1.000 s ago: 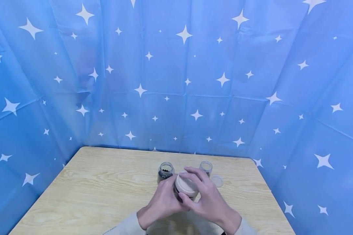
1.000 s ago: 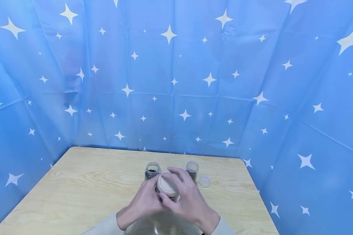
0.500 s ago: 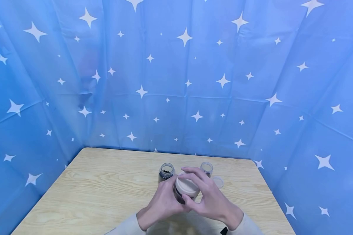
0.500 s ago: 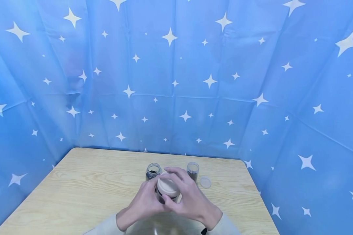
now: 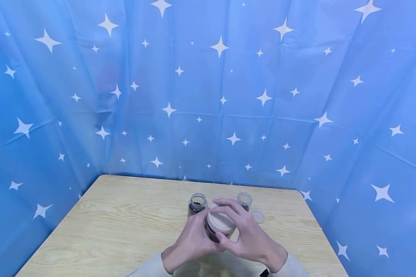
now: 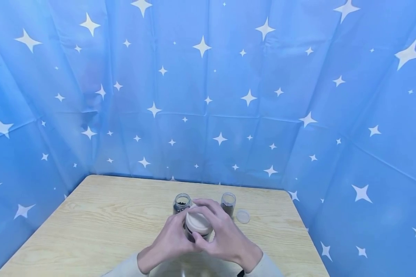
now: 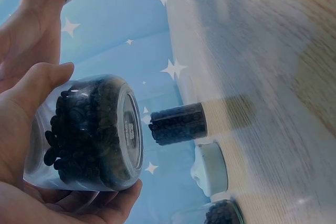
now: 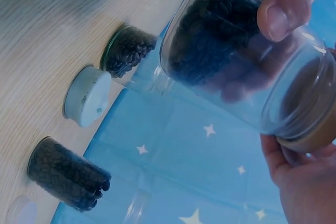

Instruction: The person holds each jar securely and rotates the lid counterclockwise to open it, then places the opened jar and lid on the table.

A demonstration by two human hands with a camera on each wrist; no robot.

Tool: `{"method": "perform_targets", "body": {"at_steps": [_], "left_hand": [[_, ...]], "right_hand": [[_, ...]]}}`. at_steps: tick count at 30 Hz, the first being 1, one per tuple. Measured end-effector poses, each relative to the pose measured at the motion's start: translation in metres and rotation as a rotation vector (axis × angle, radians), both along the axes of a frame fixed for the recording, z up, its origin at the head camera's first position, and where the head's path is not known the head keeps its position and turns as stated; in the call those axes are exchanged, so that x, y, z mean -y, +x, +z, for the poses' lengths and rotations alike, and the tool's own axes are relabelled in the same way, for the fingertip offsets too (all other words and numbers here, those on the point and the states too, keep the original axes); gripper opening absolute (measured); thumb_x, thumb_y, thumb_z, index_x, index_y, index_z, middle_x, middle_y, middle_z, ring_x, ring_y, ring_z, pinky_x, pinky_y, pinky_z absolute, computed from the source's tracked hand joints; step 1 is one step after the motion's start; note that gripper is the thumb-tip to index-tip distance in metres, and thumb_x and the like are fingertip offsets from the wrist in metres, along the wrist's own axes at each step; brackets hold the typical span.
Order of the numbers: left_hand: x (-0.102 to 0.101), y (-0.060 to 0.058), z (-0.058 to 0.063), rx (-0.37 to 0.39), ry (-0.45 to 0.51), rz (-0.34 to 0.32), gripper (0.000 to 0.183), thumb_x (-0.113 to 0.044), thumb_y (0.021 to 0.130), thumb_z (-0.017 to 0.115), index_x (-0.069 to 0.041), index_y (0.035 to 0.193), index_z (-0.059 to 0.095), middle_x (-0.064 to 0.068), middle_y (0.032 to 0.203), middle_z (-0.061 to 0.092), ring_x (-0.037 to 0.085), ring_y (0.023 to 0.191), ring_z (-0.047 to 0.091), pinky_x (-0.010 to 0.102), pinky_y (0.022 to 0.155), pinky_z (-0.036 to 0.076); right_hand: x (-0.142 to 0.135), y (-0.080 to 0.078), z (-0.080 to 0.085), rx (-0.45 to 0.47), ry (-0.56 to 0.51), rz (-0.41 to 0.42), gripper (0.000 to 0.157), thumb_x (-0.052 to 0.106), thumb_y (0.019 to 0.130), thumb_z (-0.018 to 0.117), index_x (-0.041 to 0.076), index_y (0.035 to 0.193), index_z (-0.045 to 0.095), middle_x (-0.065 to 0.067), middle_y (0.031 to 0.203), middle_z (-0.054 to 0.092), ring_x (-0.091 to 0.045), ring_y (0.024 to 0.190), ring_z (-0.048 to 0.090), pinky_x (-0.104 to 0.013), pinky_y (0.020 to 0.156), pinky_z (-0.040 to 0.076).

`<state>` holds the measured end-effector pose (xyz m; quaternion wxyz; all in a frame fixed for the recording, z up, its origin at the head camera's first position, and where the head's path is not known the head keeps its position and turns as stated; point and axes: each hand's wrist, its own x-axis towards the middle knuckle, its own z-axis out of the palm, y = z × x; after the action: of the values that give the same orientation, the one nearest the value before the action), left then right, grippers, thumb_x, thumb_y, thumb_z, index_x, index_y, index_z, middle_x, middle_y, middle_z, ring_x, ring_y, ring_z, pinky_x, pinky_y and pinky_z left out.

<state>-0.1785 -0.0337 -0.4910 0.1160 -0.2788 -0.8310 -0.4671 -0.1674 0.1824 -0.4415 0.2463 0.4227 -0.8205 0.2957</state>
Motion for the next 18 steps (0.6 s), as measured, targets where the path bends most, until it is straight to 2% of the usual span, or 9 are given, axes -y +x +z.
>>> {"method": "perform_targets", "body": {"at_steps": [18], "left_hand": [[-0.0001,-0.0020,-0.0055,-0.002,-0.004,0.002,0.072,-0.035,0.076,0.105,-0.020,0.138,0.071,-0.007,0.116,0.081,0.002,0.102,0.074,0.025,0.087,0.065]], "right_hand": [[-0.0026,-0.0006,-0.0009,-0.015,0.005,-0.009,0.067,0.015,0.089,0.088,0.023,0.152,0.069,-0.003,0.162,0.066,-0.026,0.140,0.073,-0.041,0.106,0.068]]}}
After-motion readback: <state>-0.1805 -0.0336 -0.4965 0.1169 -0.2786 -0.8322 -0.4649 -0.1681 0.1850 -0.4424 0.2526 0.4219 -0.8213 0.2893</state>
